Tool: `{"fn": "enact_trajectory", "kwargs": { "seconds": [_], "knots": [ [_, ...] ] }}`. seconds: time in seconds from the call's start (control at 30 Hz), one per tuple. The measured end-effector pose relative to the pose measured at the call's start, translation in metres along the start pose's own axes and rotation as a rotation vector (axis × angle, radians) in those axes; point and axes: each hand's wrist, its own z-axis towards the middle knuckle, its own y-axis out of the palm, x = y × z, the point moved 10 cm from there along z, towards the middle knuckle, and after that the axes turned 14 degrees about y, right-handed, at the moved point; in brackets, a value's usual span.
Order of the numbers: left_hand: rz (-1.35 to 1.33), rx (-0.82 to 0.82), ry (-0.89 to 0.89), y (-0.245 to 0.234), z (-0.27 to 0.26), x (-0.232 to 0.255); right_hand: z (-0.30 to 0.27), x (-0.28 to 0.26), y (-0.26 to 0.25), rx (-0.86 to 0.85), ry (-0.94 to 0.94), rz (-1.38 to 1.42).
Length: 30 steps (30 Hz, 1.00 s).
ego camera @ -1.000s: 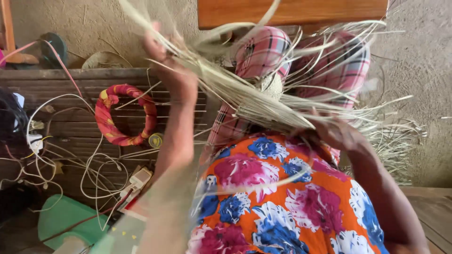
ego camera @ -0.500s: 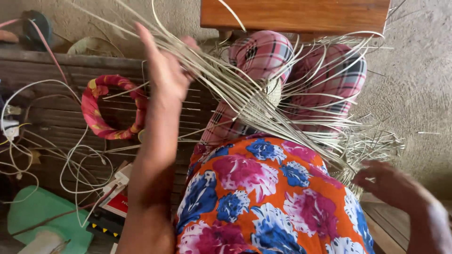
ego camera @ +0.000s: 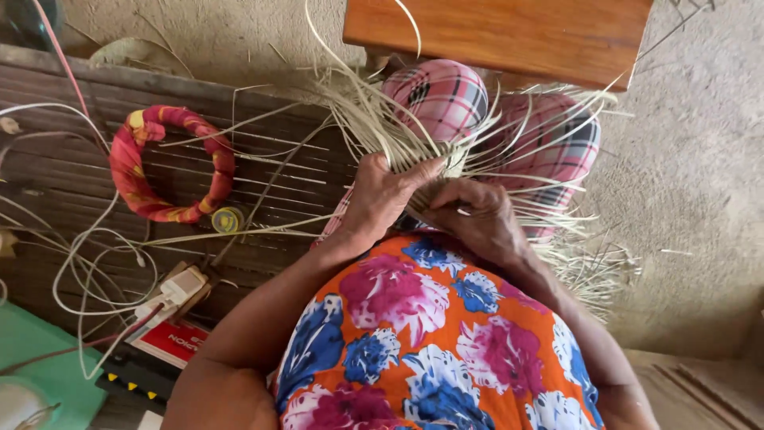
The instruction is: Weaving dried plant fibers to create a circular object like a hat or basket
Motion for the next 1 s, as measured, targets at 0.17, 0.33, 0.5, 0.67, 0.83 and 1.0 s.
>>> {"fn": "enact_trajectory", "kwargs": {
  "seconds": [0.17, 0.33, 0.5, 0.67, 0.83, 1.0],
  "knots": [
    [-0.038, 0.068, -0.037, 0.004, 0.003, -0.02, 0.005, 0.033, 0.004, -0.022, -0.002, 0.134],
    [-0.016, -0.033, 0.084, 0.0, 0.008, -0.034, 0.011, 0.019, 0.002, -0.032, -0.06, 0.123],
    [0.537, -0.285, 0.391, -0.009, -0.01, -0.018, 0.015, 0.028, -0.004, -0.007, -0.06, 0.129],
    [-0.059, 0.103, 0.12, -0.019, -0.016, 0.021, 0.002, -0.018, -0.002, -0.096, -0.081, 0.125],
    [-0.288, 0.229, -0.042, -0.016, -0.016, -0.055, 0.009, 0.003, 0.011, -0.081, -0.068, 0.046],
    [-0.28, 0.23, -0.164, -0.019, -0.007, -0.078, 0.021, 0.016, 0.018, -0.076, 0.009, 0.067]
  ]
}}
